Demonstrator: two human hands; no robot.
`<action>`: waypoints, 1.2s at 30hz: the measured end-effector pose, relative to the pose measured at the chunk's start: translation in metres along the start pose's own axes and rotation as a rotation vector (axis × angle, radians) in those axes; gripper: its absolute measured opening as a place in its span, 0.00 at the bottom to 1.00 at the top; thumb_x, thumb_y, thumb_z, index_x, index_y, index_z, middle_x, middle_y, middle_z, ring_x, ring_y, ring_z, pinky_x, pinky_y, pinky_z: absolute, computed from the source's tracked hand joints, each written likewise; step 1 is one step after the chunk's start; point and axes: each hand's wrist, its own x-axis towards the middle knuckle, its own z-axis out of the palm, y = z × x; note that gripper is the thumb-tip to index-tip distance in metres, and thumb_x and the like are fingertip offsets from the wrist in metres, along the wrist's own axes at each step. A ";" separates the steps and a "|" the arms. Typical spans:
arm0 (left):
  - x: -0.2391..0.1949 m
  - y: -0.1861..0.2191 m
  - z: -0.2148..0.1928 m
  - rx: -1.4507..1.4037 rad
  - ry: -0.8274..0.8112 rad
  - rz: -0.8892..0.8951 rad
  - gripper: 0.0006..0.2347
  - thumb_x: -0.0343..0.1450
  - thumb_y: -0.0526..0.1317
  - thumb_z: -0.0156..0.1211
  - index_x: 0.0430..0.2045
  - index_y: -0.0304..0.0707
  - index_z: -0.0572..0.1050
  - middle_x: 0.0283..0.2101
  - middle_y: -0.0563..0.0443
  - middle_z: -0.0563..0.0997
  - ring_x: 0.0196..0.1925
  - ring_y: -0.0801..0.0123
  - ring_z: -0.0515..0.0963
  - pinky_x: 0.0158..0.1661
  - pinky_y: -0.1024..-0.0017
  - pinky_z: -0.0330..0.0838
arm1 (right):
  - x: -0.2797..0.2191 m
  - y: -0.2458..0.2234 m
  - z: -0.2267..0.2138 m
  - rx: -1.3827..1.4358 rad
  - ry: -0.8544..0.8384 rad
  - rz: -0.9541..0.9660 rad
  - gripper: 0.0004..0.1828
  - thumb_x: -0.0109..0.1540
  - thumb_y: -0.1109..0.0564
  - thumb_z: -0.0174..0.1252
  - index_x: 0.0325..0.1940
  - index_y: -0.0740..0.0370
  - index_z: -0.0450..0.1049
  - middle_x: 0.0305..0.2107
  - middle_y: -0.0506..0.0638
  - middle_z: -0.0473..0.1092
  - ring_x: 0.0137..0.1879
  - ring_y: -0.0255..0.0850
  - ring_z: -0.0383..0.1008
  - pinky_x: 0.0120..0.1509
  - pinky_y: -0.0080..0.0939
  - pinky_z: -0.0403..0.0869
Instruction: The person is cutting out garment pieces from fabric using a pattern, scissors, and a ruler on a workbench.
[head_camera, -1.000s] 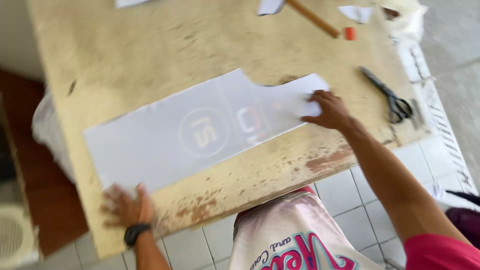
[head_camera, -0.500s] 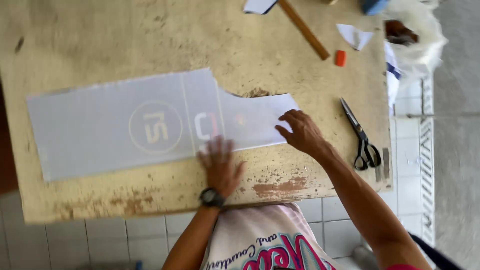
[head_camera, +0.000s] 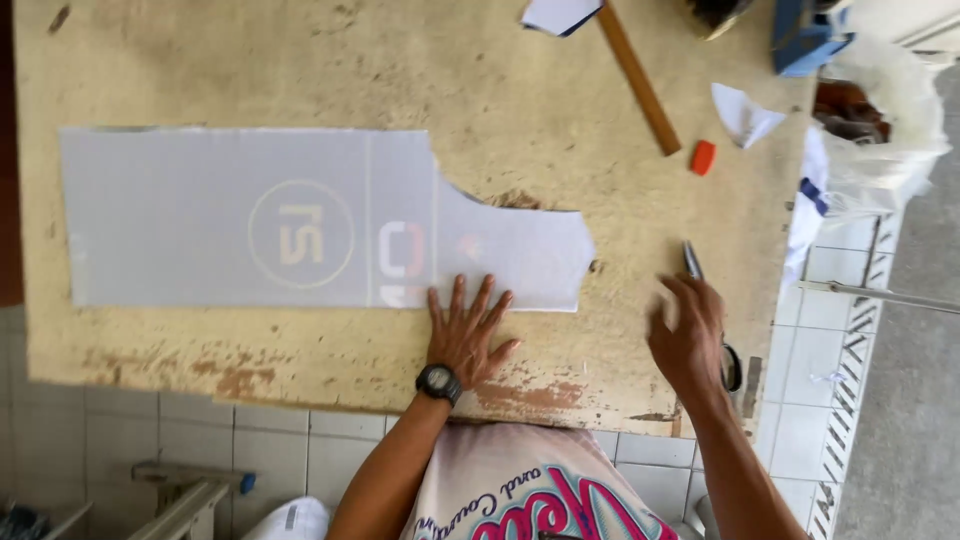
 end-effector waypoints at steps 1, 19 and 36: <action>0.000 0.000 0.002 -0.008 0.007 0.014 0.36 0.75 0.71 0.48 0.80 0.66 0.58 0.85 0.48 0.55 0.83 0.30 0.54 0.71 0.15 0.40 | -0.028 0.022 -0.003 -0.013 0.009 0.007 0.22 0.68 0.58 0.65 0.68 0.58 0.80 0.56 0.58 0.74 0.64 0.59 0.75 0.64 0.59 0.76; -0.011 -0.010 0.016 0.004 -0.066 -0.001 0.40 0.78 0.74 0.37 0.85 0.66 0.39 0.88 0.51 0.38 0.88 0.36 0.39 0.76 0.21 0.31 | -0.055 0.005 -0.071 0.109 -0.547 0.873 0.46 0.63 0.58 0.64 0.86 0.61 0.58 0.59 0.60 0.79 0.63 0.55 0.78 0.74 0.62 0.71; -0.040 -0.132 0.004 -0.091 0.120 -0.277 0.38 0.79 0.65 0.46 0.85 0.51 0.50 0.87 0.35 0.43 0.87 0.37 0.44 0.76 0.26 0.31 | 0.082 -0.144 0.060 0.439 -0.575 0.489 0.42 0.51 0.38 0.85 0.58 0.68 0.82 0.36 0.54 0.84 0.43 0.45 0.84 0.53 0.46 0.76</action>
